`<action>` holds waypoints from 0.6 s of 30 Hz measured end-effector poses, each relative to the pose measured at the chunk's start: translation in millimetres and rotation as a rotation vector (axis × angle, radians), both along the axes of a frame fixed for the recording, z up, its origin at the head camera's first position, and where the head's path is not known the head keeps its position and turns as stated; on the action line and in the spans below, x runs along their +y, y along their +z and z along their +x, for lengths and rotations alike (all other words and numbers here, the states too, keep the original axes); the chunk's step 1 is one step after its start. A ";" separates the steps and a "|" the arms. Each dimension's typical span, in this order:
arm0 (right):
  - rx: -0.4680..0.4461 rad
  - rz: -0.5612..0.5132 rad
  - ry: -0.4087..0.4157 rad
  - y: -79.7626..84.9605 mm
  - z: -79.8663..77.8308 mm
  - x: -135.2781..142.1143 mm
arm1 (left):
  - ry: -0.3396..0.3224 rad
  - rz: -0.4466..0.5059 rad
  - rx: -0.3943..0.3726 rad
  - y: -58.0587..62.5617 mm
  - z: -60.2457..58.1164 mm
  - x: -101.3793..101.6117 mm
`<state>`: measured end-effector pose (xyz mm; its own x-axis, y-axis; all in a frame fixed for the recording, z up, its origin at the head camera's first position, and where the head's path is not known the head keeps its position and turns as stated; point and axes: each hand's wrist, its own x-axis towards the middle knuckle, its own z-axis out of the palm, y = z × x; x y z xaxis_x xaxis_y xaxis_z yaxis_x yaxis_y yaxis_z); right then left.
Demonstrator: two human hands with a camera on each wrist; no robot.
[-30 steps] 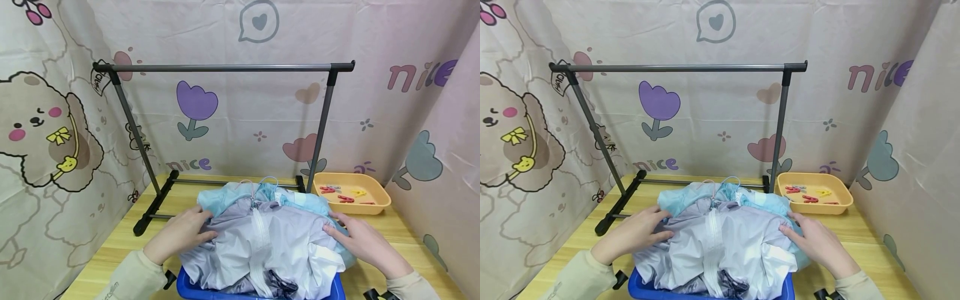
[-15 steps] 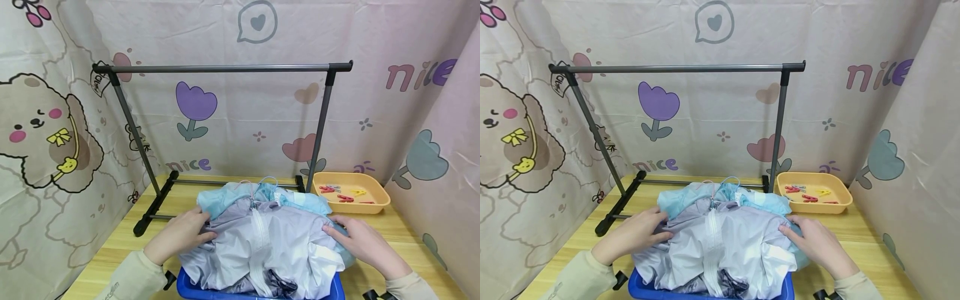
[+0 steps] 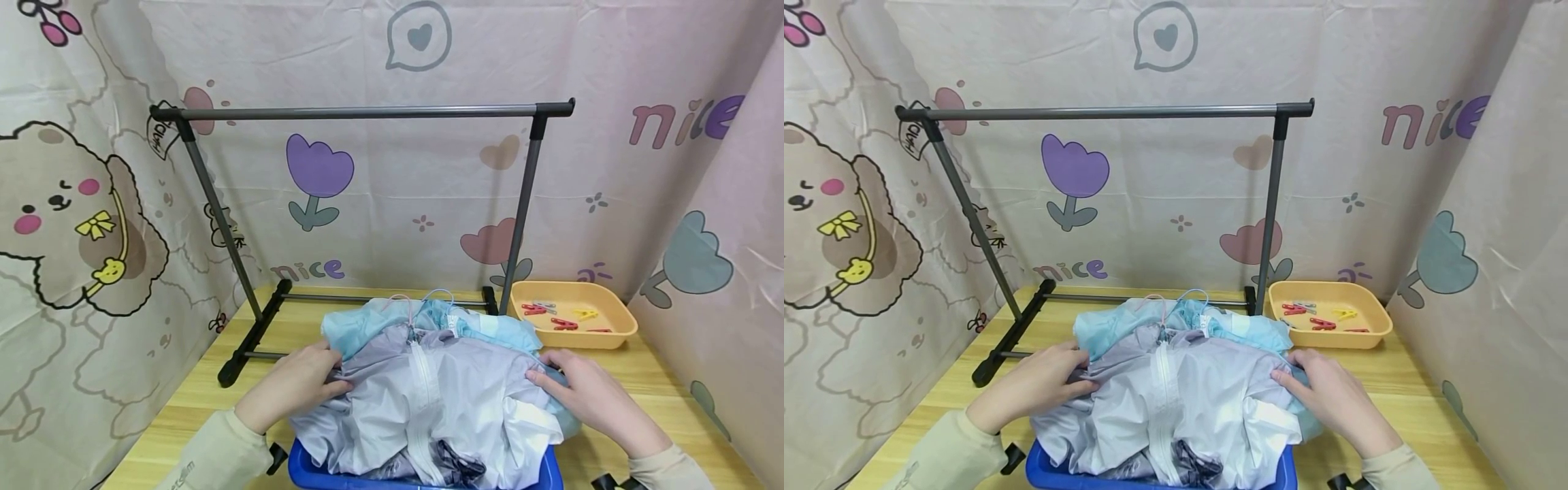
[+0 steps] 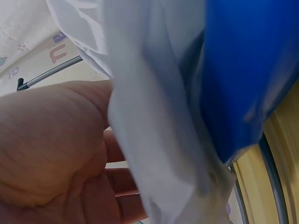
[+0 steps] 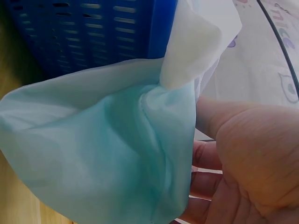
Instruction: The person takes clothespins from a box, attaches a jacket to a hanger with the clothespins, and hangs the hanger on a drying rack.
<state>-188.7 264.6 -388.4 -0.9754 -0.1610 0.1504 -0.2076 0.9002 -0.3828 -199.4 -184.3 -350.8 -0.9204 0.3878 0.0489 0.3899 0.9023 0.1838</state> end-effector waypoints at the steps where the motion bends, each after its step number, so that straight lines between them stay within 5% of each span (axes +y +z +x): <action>1: 0.002 0.000 0.000 -0.4 -0.2 0.1 | 0.001 0.001 0.001 -0.2 -0.1 0.0; 18: 0.009 -0.003 -0.017 -3.6 0.0 -1.3 | 0.011 0.039 0.069 -3.9 -0.8 -0.6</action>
<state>-188.8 263.3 -392.1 -0.9766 -0.1435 0.1601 -0.1955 0.9024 -0.3839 -200.2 -184.9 -354.7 -0.9186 0.3744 0.1267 0.3930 0.8993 0.1918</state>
